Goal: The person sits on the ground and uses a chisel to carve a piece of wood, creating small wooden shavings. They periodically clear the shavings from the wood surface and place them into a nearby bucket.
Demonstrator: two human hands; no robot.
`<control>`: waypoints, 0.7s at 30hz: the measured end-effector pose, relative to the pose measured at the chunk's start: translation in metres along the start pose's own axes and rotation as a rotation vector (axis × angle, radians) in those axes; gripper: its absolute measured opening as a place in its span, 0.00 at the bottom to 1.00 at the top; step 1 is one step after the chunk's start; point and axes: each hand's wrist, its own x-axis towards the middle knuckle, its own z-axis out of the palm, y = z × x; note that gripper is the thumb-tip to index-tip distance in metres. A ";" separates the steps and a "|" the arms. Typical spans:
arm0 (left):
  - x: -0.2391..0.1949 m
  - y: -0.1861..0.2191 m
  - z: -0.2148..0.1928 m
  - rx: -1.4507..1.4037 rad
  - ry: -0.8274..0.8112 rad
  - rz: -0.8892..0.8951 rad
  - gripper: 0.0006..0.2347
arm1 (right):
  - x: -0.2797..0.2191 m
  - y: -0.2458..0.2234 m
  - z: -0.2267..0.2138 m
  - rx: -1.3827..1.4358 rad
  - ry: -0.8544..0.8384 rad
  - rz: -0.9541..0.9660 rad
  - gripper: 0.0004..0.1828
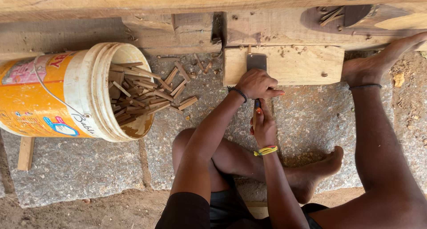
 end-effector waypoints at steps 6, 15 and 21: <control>0.015 -0.016 -0.027 -0.004 0.227 0.087 0.30 | 0.027 -0.030 0.005 0.021 0.000 0.198 0.22; 0.002 -0.006 -0.028 0.088 0.240 0.028 0.22 | 0.034 0.000 0.014 0.135 0.030 -0.016 0.25; -0.060 0.023 -0.022 0.002 0.653 0.169 0.17 | 0.041 0.011 0.005 0.498 -0.002 0.089 0.24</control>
